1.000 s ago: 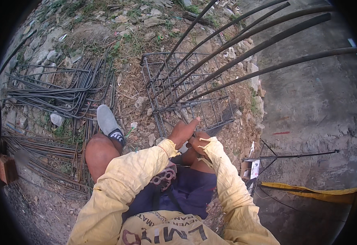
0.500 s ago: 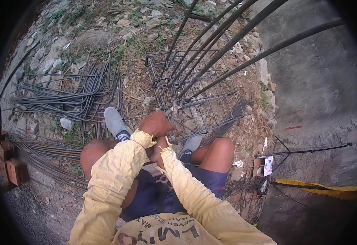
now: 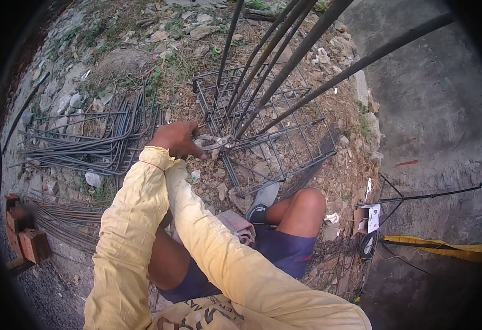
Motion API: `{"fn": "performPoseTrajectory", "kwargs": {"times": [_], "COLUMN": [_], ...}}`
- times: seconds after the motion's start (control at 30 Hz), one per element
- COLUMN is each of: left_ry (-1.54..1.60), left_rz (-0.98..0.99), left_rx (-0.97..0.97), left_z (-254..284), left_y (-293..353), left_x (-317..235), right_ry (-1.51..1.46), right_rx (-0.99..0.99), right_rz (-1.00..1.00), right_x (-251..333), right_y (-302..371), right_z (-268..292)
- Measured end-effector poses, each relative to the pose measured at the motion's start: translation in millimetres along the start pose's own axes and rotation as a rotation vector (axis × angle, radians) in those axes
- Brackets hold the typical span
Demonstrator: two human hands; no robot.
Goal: The person sits on the ground and uses pliers to tie wire around intersecting rebar rods, securing them into a cage-like structure. The person repeatedly wraps and twists wire to fasten the joints of the rebar framework.
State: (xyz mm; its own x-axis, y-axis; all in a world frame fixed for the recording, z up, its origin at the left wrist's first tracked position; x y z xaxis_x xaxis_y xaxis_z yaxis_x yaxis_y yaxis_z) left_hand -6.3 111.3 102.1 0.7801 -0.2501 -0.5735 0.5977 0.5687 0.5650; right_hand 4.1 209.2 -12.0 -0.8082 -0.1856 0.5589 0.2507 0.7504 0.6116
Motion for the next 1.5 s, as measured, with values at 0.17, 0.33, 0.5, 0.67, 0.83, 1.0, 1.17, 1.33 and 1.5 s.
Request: {"fn": "performPoseTrajectory", "kwargs": {"times": [0.17, 0.33, 0.5, 0.67, 0.83, 1.0, 1.17, 1.33, 1.5], "left_ry": [0.047, 0.582, 0.053, 0.210, 0.237, 1.011, 0.146, 0.290, 0.467], "left_rz": [-0.001, -0.005, -0.214, 0.158, 0.038, -0.049, -0.232, 0.035, -0.030], "left_rx": [0.249, 0.689, 0.236, -0.176, 0.095, 0.558, -0.019, -0.134, 0.152], "left_z": [-18, -104, -126, -111, -121, -187, -170, -178, -162], "left_y": [-5, -10, -37, -5, -6, -30, -41, -44, -20], "left_x": [10, -25, -59, -48, -43, -43, -70, -44, -55], "right_ry": [-0.065, -0.595, -0.432, 0.756, 0.311, 0.010, 0.636, 1.353, 0.772], "right_rx": [0.220, 0.902, 0.879, 0.498, 0.192, 0.607, 0.442, 0.210, 0.172], "right_rz": [-0.102, -0.482, -0.523, 0.323, -0.287, -0.555, -0.263, 0.453, -0.179], "right_x": [2, 39, 46, 62, 45, 50, 88, 83, 49], "right_y": [11, 91, 99, 46, 57, 83, 66, 32, 11], "right_z": [10, 21, 69, 133, 134, 116, 157, 171, 225]}}
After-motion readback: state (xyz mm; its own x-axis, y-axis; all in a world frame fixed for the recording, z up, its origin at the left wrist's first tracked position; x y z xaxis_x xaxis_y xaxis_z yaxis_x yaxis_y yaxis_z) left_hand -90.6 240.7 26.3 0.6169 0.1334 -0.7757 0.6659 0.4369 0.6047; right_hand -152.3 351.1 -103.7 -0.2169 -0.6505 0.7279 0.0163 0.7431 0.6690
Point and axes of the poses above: each hand's wrist, its own y-axis away from the middle knuckle, its own z-axis out of the back of the hand, x = y × z, the point moved 9 cm from there along -y, towards the middle knuckle, and after that the axes turned 10 degrees about x, right-handed, at the moved point
